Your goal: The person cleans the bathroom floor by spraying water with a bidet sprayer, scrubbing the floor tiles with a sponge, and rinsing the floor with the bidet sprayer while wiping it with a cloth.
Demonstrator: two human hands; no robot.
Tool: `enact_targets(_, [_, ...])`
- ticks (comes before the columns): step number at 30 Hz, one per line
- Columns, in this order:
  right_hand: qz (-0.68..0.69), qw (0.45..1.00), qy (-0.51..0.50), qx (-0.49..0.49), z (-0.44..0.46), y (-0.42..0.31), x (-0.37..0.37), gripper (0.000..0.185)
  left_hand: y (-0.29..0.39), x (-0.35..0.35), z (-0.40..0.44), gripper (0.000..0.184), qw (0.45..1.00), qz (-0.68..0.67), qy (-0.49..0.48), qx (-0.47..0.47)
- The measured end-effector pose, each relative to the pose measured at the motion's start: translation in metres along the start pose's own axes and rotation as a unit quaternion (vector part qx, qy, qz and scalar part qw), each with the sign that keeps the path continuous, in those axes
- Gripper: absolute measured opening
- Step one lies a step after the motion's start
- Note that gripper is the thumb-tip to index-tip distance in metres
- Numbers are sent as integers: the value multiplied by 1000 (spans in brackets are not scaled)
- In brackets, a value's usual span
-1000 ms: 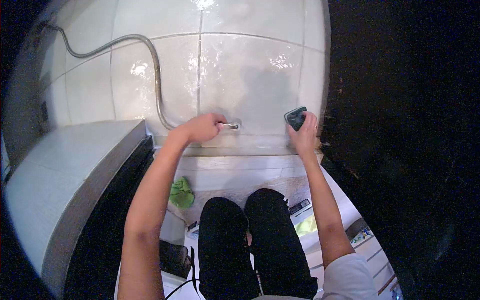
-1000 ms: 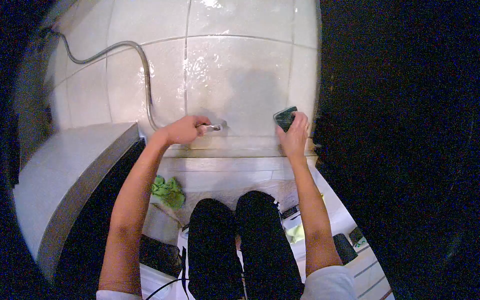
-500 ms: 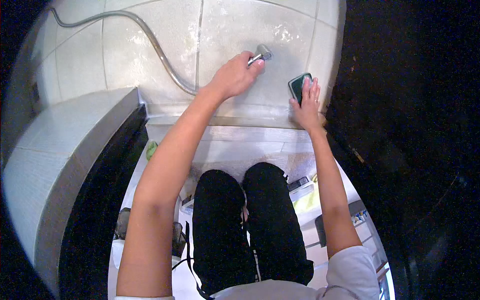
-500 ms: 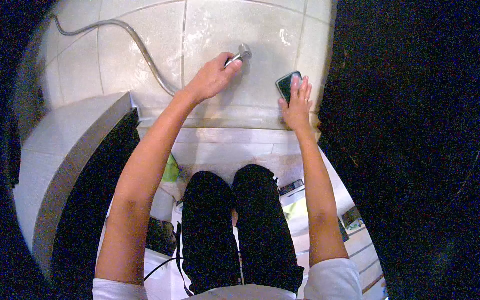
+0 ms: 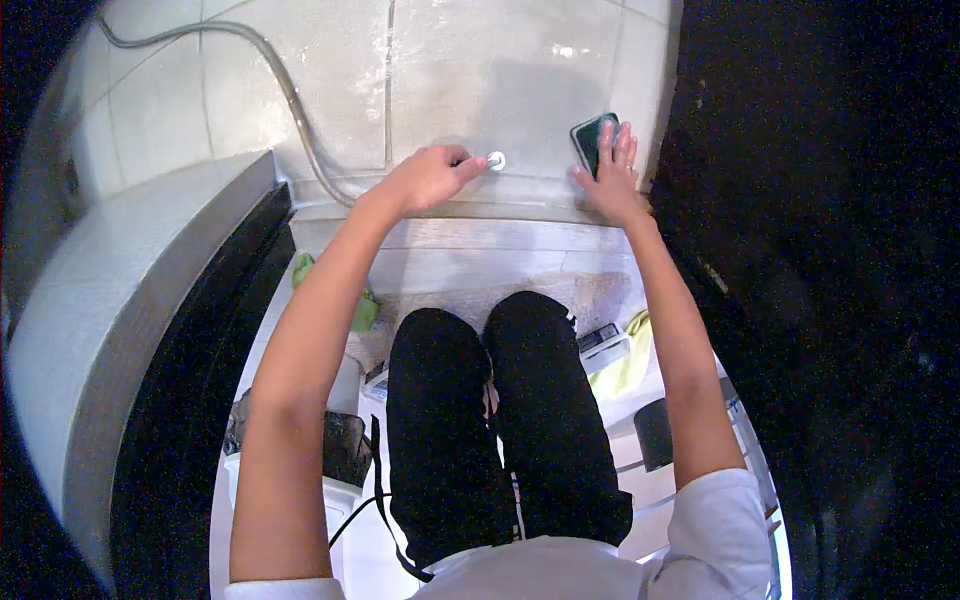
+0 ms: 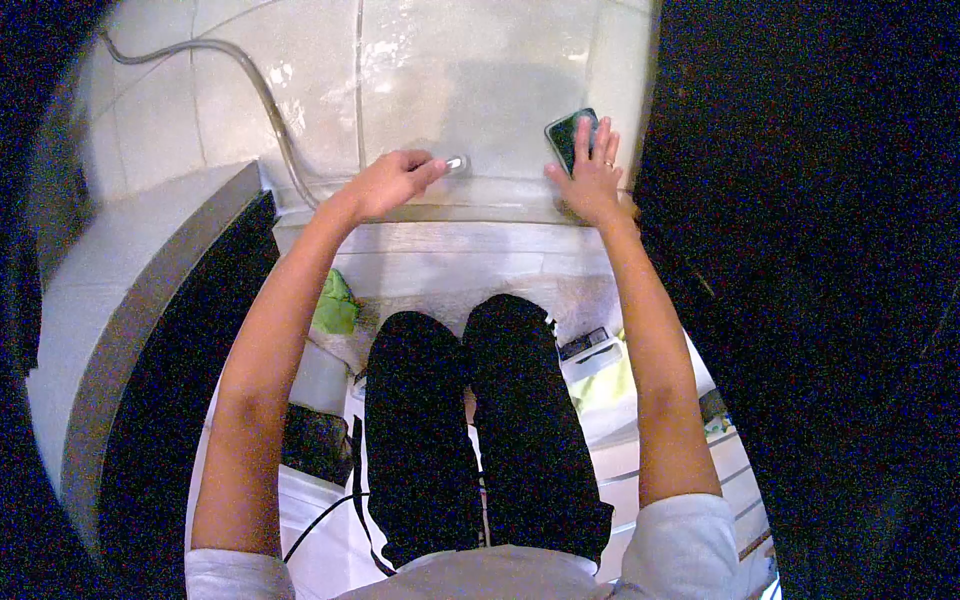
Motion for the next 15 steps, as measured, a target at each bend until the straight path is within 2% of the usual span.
enact_targets(4, [-46, 998, -14, -50, 4, -6, 3, 81, -9, -2, -12, 55, 999, -33, -24, 24])
enact_targets(6, [-46, 999, -9, -3, 16, -12, 7, 79, -13, 2, -14, 55, 996, -10, -42, 82])
enact_targets(8, [-58, 998, 5, -1, 17, -12, 19, 79, -25, -7, -19, 56, 998, -17, -38, 43])
enact_targets(10, [-88, 995, -31, -20, 12, -21, 22, 78, -29, -4, -32, 56, 999, -34, -39, 11])
enact_targets(11, [-89, 995, -30, -22, 15, -26, 25, 78, -34, -5, -38, 52, 995, -81, -61, 25])
enact_targets(13, [-162, 975, -129, -76, 22, -32, 27, 76, -41, -4, -42, 46, 986, -127, -100, 49])
enact_targets(15, [-172, 973, -139, -73, 26, -34, 23, 74, -45, -8, -36, 46, 983, -161, -83, 40])
Point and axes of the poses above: each hand's wrist, its own z-axis towards the middle knuckle, its own x-axis out of the back of the hand, y = z × x, the point moved 6 cm from there along z, towards the middle knuckle, and after that the axes turned 15 degrees about -x, right-handed, at the moved point
